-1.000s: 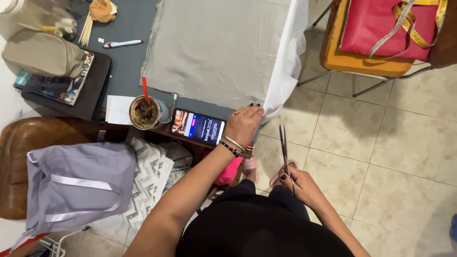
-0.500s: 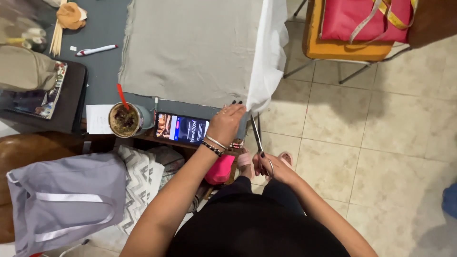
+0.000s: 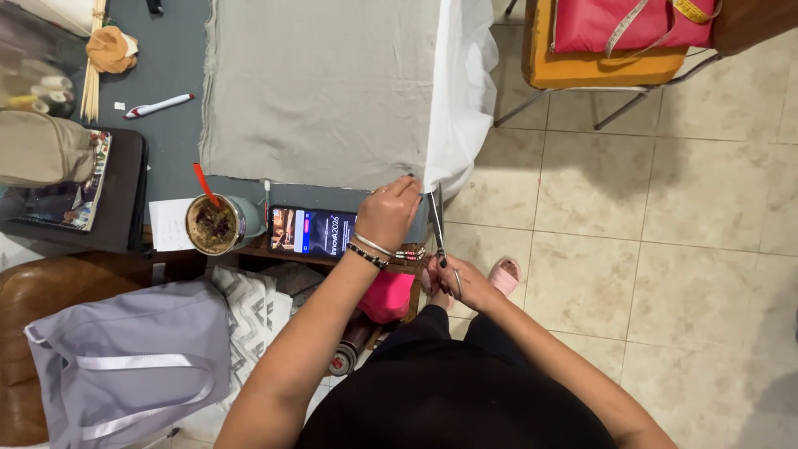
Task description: Aligning a white fabric pattern over grey fabric and cutting it with scissors on a work table.
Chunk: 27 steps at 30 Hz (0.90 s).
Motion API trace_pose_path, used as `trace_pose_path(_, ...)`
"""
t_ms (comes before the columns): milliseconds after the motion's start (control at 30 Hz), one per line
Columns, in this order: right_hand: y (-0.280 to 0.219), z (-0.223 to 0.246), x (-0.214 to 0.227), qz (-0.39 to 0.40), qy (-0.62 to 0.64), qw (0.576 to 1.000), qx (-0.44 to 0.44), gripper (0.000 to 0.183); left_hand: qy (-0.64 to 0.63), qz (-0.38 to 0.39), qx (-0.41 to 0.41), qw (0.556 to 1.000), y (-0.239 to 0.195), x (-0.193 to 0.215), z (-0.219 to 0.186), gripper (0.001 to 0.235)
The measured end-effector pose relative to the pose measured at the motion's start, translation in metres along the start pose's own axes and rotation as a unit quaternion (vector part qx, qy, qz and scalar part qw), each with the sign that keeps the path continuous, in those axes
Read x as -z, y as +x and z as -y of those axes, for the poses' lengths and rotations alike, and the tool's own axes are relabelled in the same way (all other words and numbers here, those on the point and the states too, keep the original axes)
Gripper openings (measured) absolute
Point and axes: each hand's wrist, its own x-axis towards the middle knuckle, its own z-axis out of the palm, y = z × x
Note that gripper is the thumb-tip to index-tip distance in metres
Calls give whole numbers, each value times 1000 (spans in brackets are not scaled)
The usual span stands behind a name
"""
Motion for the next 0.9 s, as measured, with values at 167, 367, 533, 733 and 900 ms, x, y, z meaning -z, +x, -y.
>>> trace_pose_path(167, 3, -5, -3, -4, 7, 1000, -7, 61, 78, -95, -47, 991, 19, 12, -9, 8)
trace_pose_path(367, 3, -13, -7, -21, -8, 1000, 14, 58, 132, -164, -65, 975, 23, 12, -10, 7)
trace_pose_path(533, 1, -3, -12, -27, -5, 1000, 10, 56, 64, -252, -101, 960, 24, 10, -9, 5)
trace_pose_path(733, 12, 9, -30, -97, 27, 995, -21, 54, 51, -258, -110, 958, 21, 13, -10, 5)
trace_pose_path(900, 16, -3, -38, -135, 29, 990, -40, 53, 49, -259, -121, 957, 21, 14, -10, 5)
